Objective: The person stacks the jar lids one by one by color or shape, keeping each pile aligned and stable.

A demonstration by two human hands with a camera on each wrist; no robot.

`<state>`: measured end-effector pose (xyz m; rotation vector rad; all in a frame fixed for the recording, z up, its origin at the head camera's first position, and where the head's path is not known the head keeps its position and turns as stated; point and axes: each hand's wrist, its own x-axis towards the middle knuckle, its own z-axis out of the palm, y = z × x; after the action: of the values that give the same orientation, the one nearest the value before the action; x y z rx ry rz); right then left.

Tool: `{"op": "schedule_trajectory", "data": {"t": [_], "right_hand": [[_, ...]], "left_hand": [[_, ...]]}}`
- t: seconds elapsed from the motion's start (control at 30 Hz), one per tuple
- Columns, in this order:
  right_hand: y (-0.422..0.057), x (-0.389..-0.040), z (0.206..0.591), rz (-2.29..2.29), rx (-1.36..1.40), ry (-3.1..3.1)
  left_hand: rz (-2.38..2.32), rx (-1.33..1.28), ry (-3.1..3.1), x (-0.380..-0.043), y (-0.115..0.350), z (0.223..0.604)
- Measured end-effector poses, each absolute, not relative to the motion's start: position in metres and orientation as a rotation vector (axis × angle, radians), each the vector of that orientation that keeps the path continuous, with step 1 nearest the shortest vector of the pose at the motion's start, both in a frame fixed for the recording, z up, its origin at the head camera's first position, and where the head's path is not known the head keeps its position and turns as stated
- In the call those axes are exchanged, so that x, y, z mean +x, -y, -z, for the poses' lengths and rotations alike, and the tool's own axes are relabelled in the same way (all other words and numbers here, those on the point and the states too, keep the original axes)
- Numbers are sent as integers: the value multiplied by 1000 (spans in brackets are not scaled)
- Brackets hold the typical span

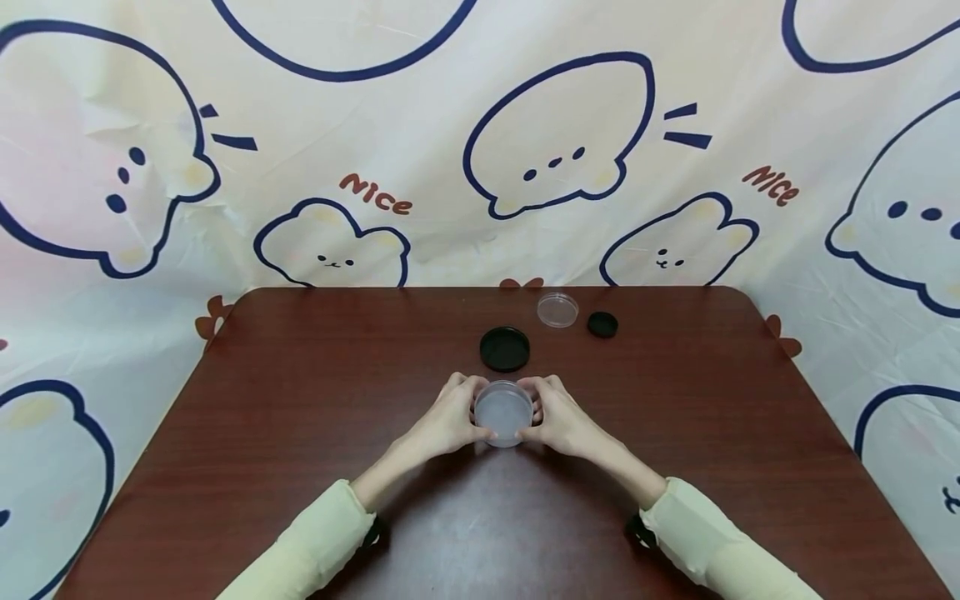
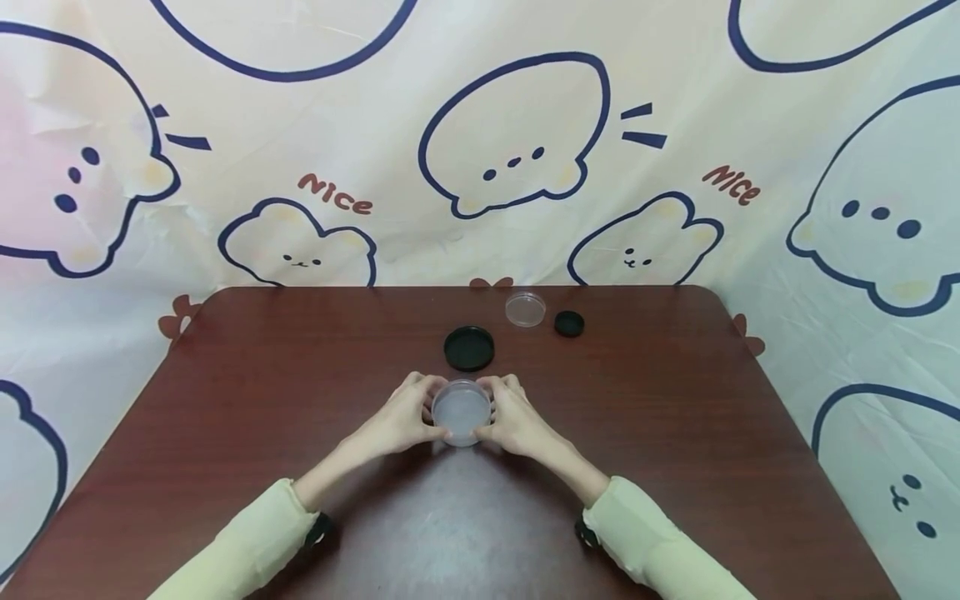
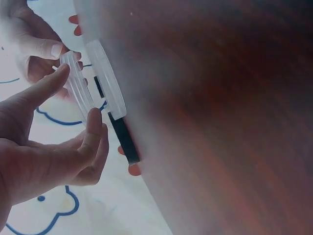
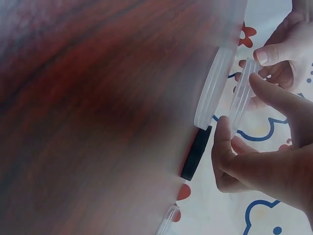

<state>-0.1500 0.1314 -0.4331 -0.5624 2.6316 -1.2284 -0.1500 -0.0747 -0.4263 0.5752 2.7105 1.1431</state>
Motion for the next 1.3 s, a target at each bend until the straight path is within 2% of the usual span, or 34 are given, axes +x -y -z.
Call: {"op": "schedule_trajectory", "data": {"t": [0.63,1.3], "right_hand": [[-130,-149,441,1226,-497,-2636],[-130,-150,442,1161,-557,-2641]], "left_hand": [[-1029,531,-2738,-149,67,428],[-995,519,-2742,-149,67,429]]}}
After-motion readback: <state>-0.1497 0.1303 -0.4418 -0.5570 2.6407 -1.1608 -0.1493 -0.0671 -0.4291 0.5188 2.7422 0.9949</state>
